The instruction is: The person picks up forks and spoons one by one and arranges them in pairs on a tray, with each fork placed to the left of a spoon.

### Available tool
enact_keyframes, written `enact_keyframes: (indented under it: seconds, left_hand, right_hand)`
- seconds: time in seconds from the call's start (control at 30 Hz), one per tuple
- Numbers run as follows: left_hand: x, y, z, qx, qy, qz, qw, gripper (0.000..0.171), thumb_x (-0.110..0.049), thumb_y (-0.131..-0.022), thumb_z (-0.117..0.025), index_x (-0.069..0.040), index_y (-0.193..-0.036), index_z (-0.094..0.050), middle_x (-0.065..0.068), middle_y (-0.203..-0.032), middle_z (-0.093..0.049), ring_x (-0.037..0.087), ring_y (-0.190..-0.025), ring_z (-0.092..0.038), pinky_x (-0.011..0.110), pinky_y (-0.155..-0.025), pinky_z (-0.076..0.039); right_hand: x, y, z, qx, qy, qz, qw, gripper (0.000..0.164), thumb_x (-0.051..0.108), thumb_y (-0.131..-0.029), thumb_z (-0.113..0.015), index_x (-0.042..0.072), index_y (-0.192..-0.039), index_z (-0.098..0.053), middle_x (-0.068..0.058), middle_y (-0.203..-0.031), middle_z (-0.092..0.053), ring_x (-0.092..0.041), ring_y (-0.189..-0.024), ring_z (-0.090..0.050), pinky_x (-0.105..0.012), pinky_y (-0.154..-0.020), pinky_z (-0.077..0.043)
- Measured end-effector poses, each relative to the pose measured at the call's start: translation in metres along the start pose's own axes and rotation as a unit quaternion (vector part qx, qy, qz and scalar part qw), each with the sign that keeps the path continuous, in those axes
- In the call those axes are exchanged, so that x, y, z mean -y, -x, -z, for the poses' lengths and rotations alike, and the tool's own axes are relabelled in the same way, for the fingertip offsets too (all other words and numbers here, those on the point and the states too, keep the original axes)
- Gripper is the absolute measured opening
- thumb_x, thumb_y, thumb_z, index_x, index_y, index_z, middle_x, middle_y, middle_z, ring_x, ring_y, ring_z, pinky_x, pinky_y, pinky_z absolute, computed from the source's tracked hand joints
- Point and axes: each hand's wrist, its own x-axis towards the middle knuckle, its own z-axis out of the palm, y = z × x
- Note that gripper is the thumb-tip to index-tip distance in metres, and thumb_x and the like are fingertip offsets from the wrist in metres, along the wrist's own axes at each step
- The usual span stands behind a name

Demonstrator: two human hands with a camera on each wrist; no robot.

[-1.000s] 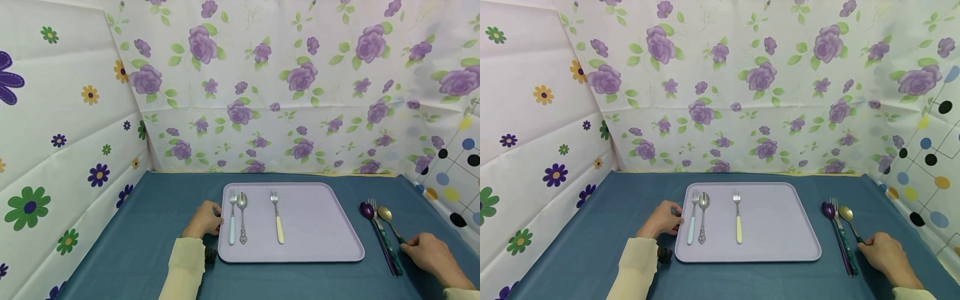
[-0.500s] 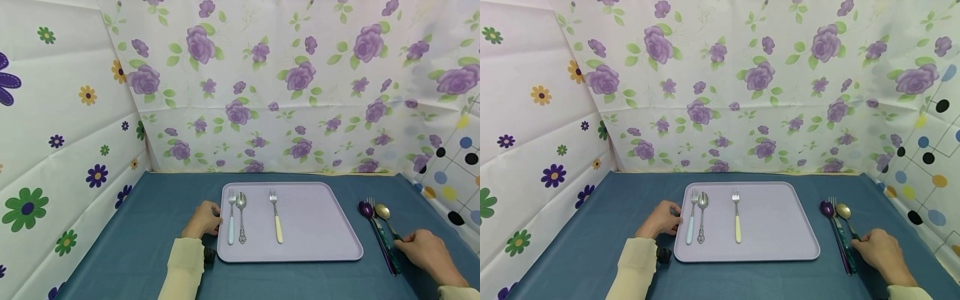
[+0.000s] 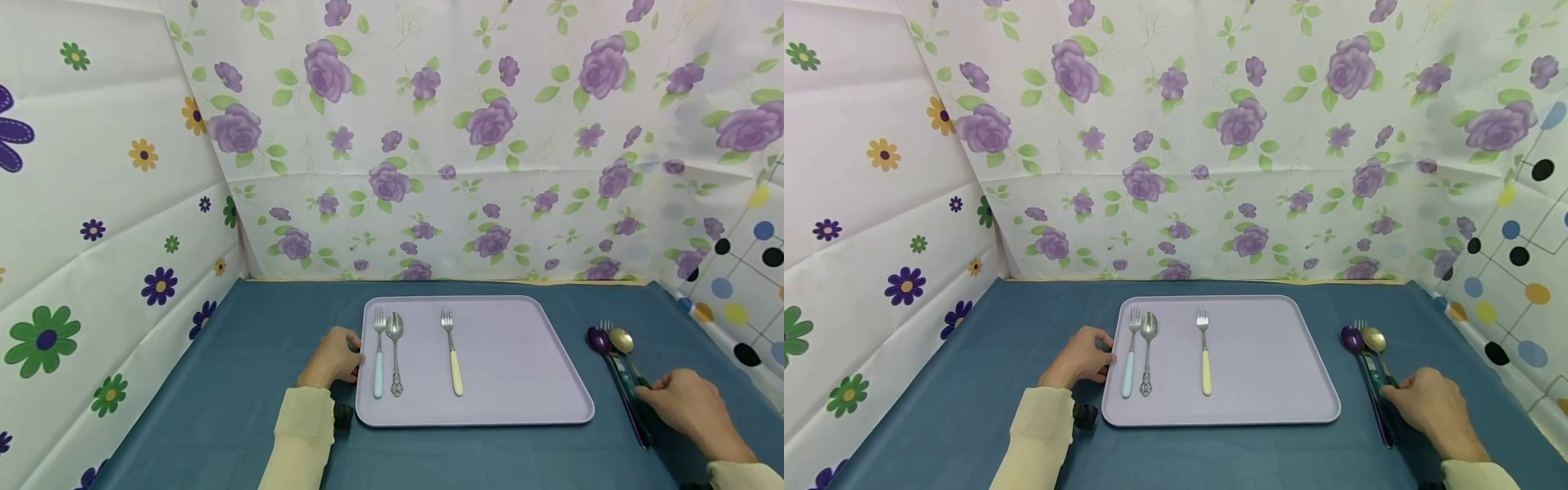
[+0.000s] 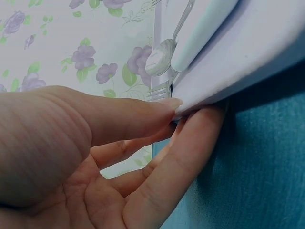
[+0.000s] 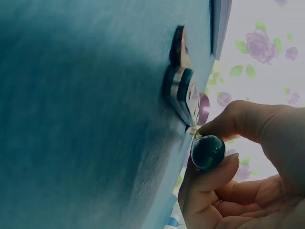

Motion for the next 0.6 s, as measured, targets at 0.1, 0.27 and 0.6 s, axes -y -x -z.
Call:
enact_keyframes:
  seconds: [0.1,0.27,0.6]
  left_hand:
    - [-0.001,0.001,0.0,0.0,0.0,0.0,1.0,0.022,0.005,-0.085,-0.065,0.004,-0.107,-0.061,0.016,-0.083,-0.061,0.021,-0.063,-0.062,0.034,-0.055,-0.059]
    - [-0.002,0.0,0.0,-0.001,0.002,0.002,1.0,0.022,0.005,-0.085,-0.065,0.004,-0.107,-0.061,0.016,-0.082,-0.061,0.021,-0.062,-0.063,0.034,-0.056,-0.059]
    - [-0.001,0.0,0.0,0.001,0.001,0.003,1.0,0.022,0.005,-0.085,-0.065,0.004,-0.107,-0.061,0.016,-0.084,-0.061,0.021,-0.063,-0.063,0.033,-0.056,-0.059]
  right_hand:
    - [0.003,0.001,0.003,0.01,-0.002,0.013,1.0,0.032,0.032,-0.082,-0.07,0.003,-0.071,-0.069,-0.007,-0.067,-0.057,-0.021,-0.063,-0.05,-0.035,-0.049,-0.042]
    - [0.007,0.003,0.003,0.011,-0.002,0.034,0.999,0.034,0.033,-0.084,-0.067,0.011,-0.058,-0.062,0.001,-0.056,-0.047,-0.019,-0.056,-0.046,-0.031,-0.046,-0.035]
    - [0.02,0.003,-0.003,0.017,-0.009,0.05,0.999,0.032,0.032,-0.083,-0.069,0.009,-0.062,-0.063,-0.001,-0.056,-0.05,-0.018,-0.054,-0.047,-0.031,-0.045,-0.037]
